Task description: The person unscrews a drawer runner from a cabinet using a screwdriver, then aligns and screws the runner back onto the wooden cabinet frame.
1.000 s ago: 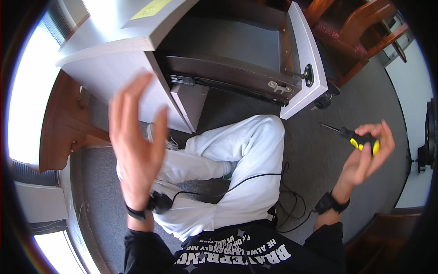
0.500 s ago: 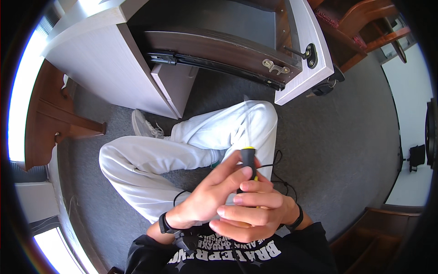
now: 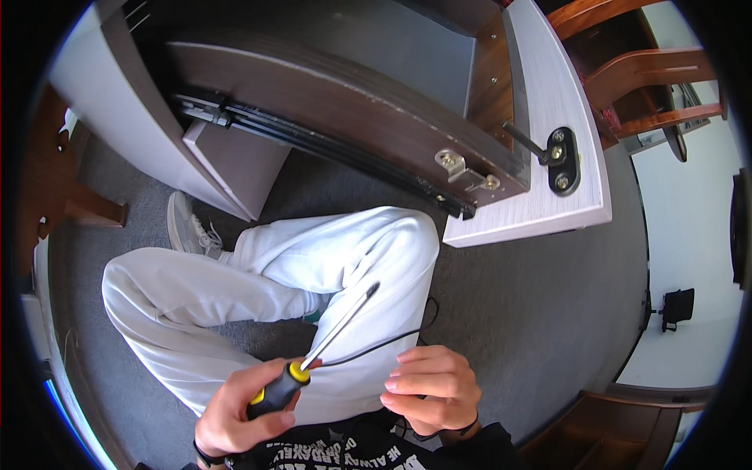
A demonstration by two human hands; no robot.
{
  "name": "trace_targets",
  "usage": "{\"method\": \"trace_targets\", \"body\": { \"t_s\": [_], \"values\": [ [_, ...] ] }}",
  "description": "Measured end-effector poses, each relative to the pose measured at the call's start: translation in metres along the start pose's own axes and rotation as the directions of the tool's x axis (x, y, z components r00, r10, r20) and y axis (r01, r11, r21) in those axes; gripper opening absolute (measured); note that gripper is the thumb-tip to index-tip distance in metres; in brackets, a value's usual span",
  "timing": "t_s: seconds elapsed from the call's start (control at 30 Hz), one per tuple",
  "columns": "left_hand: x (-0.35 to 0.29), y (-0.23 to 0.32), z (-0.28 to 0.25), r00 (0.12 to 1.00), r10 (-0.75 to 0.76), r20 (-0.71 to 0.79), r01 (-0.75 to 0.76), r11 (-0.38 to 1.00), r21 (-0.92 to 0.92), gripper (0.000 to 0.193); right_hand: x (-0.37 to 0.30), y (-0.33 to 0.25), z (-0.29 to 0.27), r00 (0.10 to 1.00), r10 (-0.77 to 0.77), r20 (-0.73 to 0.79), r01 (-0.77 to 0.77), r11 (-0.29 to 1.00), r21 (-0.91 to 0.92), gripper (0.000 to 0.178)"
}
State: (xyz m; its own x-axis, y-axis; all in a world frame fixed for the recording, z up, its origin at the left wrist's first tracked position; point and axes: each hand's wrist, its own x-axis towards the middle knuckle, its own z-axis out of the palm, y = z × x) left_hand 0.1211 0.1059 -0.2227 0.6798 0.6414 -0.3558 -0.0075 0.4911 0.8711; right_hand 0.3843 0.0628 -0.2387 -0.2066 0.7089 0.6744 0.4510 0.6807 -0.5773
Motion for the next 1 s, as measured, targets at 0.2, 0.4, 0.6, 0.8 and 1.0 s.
{"method": "trace_targets", "body": {
  "t_s": [0.2, 0.4, 0.6, 0.8, 1.0],
  "values": [
    [-0.011, 0.019, 0.027, 0.959, 0.100, -0.264, -0.036, 0.971, 0.237, 0.064, 0.014, 0.006, -0.015, 0.982, -0.024, -0.187, 0.019, 0.999, -0.028, 0.009],
    [-0.013, 0.003, 0.023, 0.942, 0.165, -0.293, -0.113, 0.976, 0.186, 0.049, 0.045, 0.022, -0.049, 0.915, -0.264, -0.303, 0.120, 0.899, -0.420, 0.011],
    [-0.009, 0.010, 0.031, 0.883, 0.319, -0.343, -0.193, 0.915, 0.354, 0.038, 0.104, 0.020, -0.076, 0.866, -0.331, -0.375, 0.050, 0.803, -0.594, 0.024],
    [-0.004, 0.024, 0.033, 0.834, 0.460, -0.304, -0.259, 0.814, 0.520, 0.038, 0.148, 0.036, -0.072, 0.948, -0.226, -0.225, 0.073, 0.841, -0.537, 0.027],
    [0.011, 0.024, 0.040, 0.754, 0.574, -0.319, -0.330, 0.751, 0.572, 0.039, 0.161, 0.045, -0.083, 0.952, -0.291, -0.096, 0.202, 0.832, -0.518, 0.016]
  ]
}}
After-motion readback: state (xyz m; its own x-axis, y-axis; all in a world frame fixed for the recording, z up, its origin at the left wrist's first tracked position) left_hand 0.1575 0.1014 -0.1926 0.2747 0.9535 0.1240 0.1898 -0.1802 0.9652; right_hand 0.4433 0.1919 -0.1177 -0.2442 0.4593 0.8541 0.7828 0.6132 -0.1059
